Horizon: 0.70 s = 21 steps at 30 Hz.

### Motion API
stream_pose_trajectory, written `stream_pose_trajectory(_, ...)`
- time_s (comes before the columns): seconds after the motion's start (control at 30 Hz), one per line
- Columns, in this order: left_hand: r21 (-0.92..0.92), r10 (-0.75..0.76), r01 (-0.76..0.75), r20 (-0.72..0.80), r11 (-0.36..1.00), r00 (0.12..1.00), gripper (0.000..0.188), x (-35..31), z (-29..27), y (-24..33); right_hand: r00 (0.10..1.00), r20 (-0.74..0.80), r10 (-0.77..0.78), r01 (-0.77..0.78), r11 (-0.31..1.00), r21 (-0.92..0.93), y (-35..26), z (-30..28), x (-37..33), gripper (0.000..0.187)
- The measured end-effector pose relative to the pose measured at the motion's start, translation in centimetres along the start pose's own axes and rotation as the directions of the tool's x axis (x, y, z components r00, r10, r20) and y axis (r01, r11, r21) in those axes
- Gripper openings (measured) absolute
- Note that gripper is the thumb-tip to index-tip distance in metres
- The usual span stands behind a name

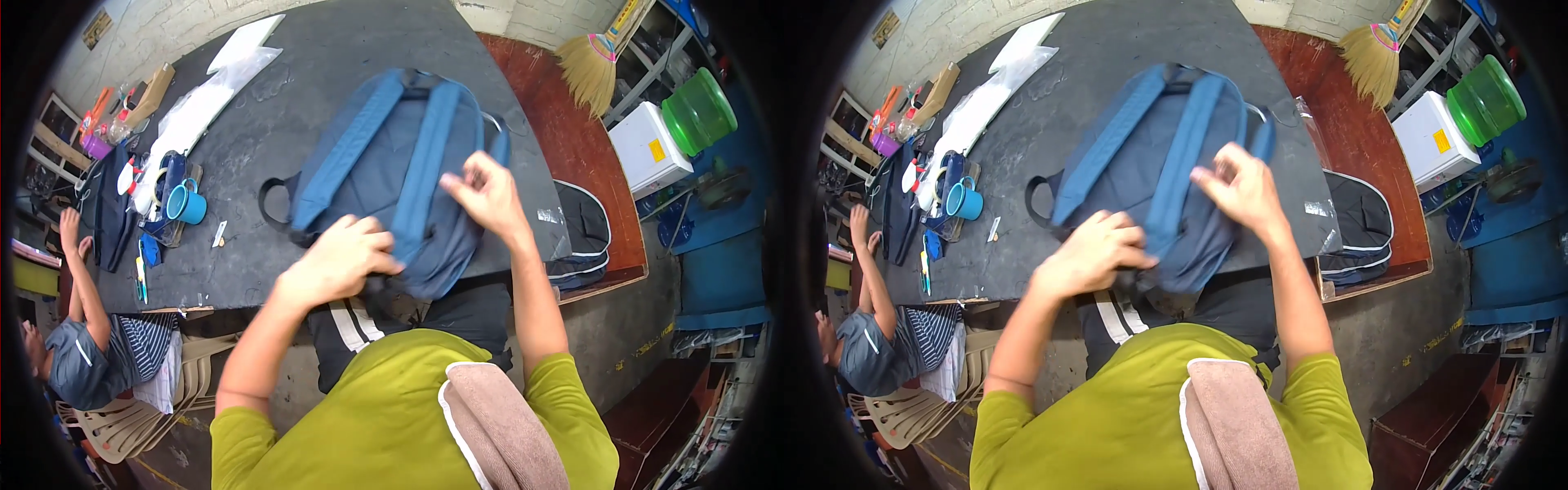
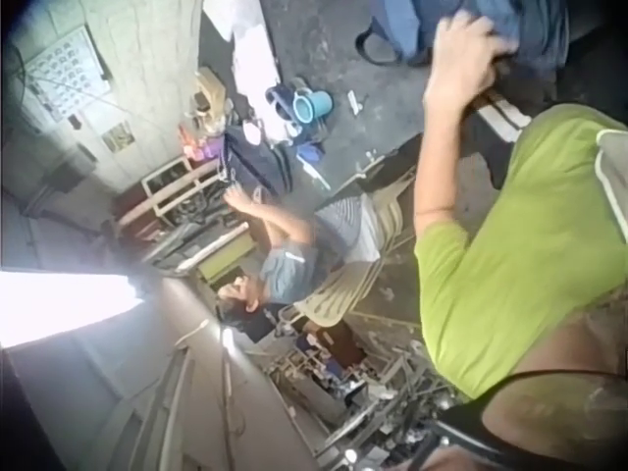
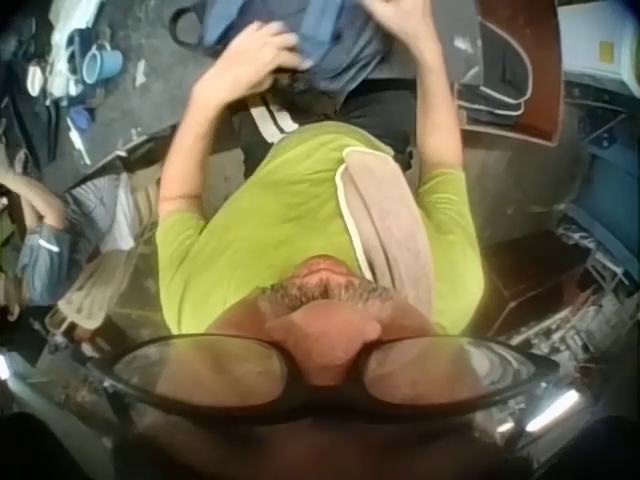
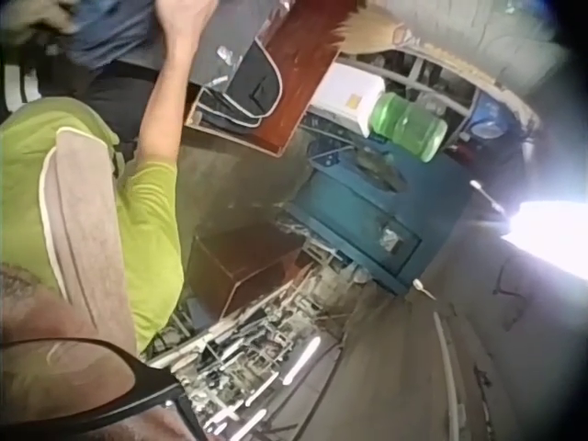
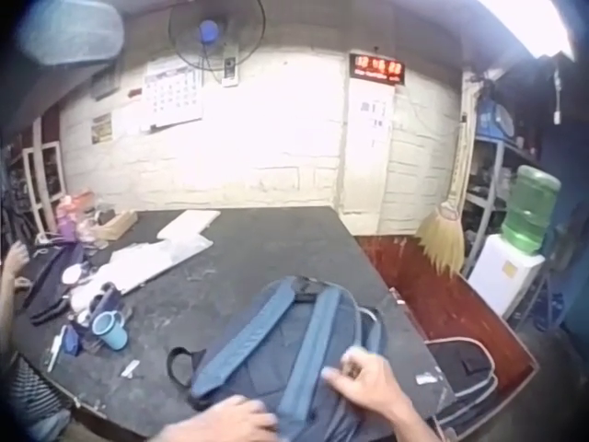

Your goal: Assembling and inspecting backpack components by trimming threads and checking zippers on a workbench.

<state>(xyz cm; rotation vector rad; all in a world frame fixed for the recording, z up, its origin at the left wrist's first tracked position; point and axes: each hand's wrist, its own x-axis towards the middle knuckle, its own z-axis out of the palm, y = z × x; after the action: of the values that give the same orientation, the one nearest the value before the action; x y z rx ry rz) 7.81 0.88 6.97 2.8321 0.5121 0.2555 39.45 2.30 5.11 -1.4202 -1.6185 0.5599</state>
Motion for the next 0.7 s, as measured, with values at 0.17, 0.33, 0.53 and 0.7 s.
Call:
stream_pose_trajectory(0.17, -0.467, -0.134, 0.172, 0.113, 0.867, 0.985, 0.071, -8.3, -9.7, 1.1, 0.966, -0.139, -0.217, 0.161, 0.93, -0.33, -1.3, -0.3, -2.0, 0.041)
stream_pose_trajectory(0.33, -0.835, 0.444, -0.445, -0.281, 0.324, 0.851, 0.055, -5.2, -10.7, -0.3, 0.946, 0.075, 0.315, -0.301, 0.941, -0.152, -0.8, -1.7, -1.2, 0.034)
stream_pose_trajectory(0.53, -0.787, 0.008, -0.522, -0.555, -0.33, 0.832, 0.023, 3.3, -4.0, 1.9, 0.988, -0.131, 0.087, -0.13, 0.919, -0.373, -0.1, 0.7, -4.7, 0.036)
stream_pose_trajectory(0.7, -0.913, -0.627, 0.009, -0.274, 0.408, 0.729, 0.032, 8.9, 3.8, 1.5, 0.998, -0.055, 0.001, 0.004, 0.996, 0.091, 1.7, 3.0, -6.8, 0.011)
